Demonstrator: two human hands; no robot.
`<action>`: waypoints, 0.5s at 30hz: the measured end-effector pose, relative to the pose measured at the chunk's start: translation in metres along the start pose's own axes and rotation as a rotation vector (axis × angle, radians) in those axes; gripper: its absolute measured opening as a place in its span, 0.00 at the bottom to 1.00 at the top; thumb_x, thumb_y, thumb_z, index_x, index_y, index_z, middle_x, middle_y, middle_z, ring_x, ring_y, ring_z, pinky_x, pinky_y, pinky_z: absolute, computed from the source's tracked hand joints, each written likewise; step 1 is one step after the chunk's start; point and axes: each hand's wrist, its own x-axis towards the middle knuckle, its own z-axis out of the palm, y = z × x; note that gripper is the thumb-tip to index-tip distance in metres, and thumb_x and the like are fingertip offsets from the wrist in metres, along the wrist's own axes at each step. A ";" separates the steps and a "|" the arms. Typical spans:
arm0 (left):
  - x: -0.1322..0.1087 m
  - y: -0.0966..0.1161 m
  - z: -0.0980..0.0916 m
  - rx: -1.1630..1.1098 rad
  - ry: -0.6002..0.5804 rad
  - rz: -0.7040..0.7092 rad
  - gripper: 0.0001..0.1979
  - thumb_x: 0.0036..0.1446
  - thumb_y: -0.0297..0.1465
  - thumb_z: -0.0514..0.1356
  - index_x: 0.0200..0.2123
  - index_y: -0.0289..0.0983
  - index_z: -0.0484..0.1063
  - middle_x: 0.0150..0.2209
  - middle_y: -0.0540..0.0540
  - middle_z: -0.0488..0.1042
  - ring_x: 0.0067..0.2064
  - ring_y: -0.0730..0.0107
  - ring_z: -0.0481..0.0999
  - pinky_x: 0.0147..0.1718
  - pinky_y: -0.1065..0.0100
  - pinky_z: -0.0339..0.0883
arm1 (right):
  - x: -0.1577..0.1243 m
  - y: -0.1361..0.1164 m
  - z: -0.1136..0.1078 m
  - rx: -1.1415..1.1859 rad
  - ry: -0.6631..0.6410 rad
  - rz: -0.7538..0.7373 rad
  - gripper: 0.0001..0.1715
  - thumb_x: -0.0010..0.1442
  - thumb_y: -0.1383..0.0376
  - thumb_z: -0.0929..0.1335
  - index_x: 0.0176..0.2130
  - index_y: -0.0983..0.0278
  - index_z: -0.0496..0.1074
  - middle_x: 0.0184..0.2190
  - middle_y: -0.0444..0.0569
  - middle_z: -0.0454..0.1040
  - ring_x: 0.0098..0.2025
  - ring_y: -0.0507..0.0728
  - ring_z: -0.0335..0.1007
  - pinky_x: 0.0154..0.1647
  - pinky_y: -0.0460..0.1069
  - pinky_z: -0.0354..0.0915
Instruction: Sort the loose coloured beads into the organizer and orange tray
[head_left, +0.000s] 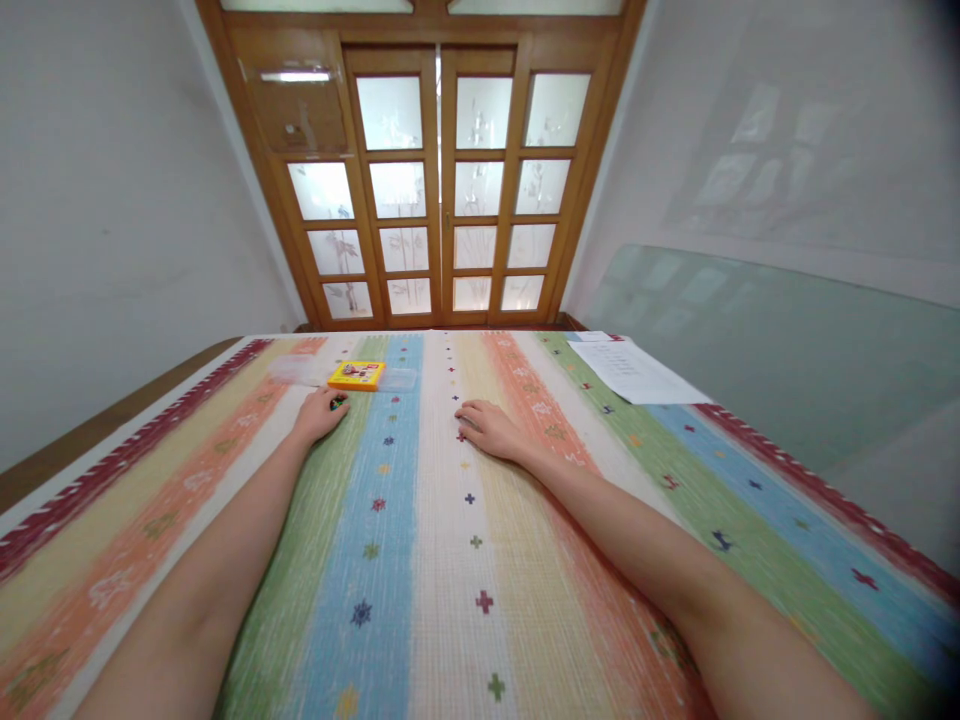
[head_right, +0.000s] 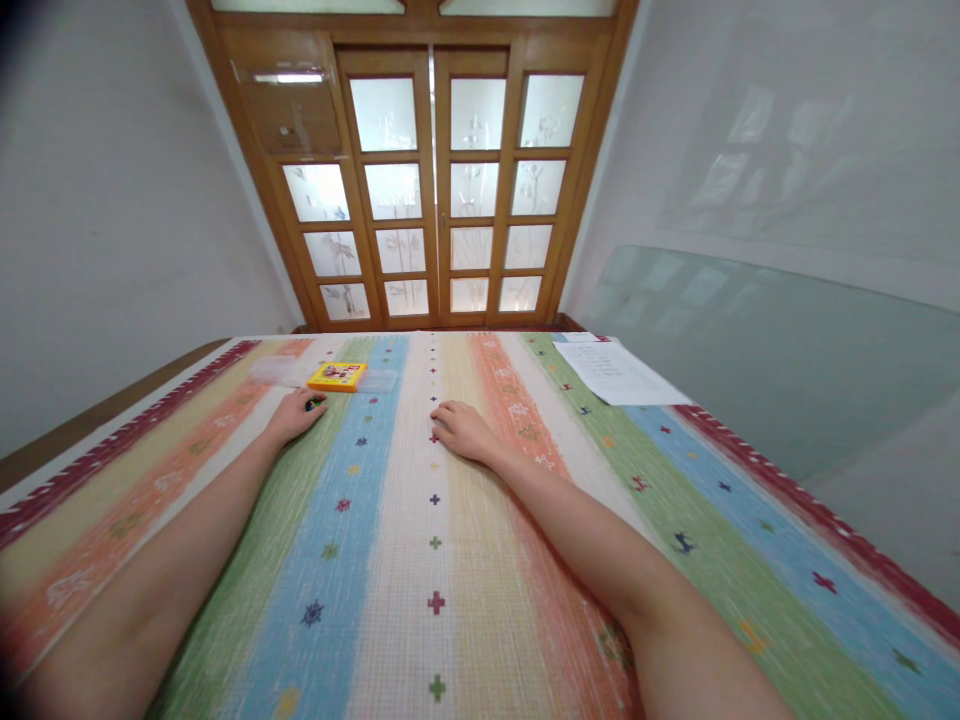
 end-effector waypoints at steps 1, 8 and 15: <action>0.000 0.000 0.000 0.012 0.006 -0.003 0.20 0.63 0.43 0.57 0.51 0.40 0.80 0.54 0.40 0.79 0.55 0.52 0.77 0.59 0.56 0.69 | 0.000 0.000 0.000 0.001 0.004 -0.006 0.19 0.73 0.59 0.66 0.58 0.63 0.76 0.59 0.58 0.74 0.61 0.63 0.69 0.64 0.57 0.62; -0.005 0.008 -0.006 0.069 0.015 -0.021 0.18 0.66 0.42 0.56 0.50 0.40 0.79 0.54 0.41 0.79 0.55 0.52 0.76 0.57 0.57 0.69 | 0.000 0.004 0.006 -0.024 0.026 -0.039 0.18 0.72 0.61 0.66 0.57 0.62 0.76 0.59 0.58 0.75 0.61 0.64 0.70 0.63 0.58 0.64; -0.007 0.014 -0.010 0.144 0.019 -0.039 0.17 0.67 0.42 0.55 0.48 0.40 0.78 0.52 0.40 0.78 0.52 0.53 0.76 0.52 0.58 0.70 | 0.002 0.006 0.008 -0.034 0.029 -0.045 0.19 0.72 0.60 0.65 0.57 0.62 0.77 0.59 0.58 0.75 0.61 0.65 0.70 0.63 0.60 0.65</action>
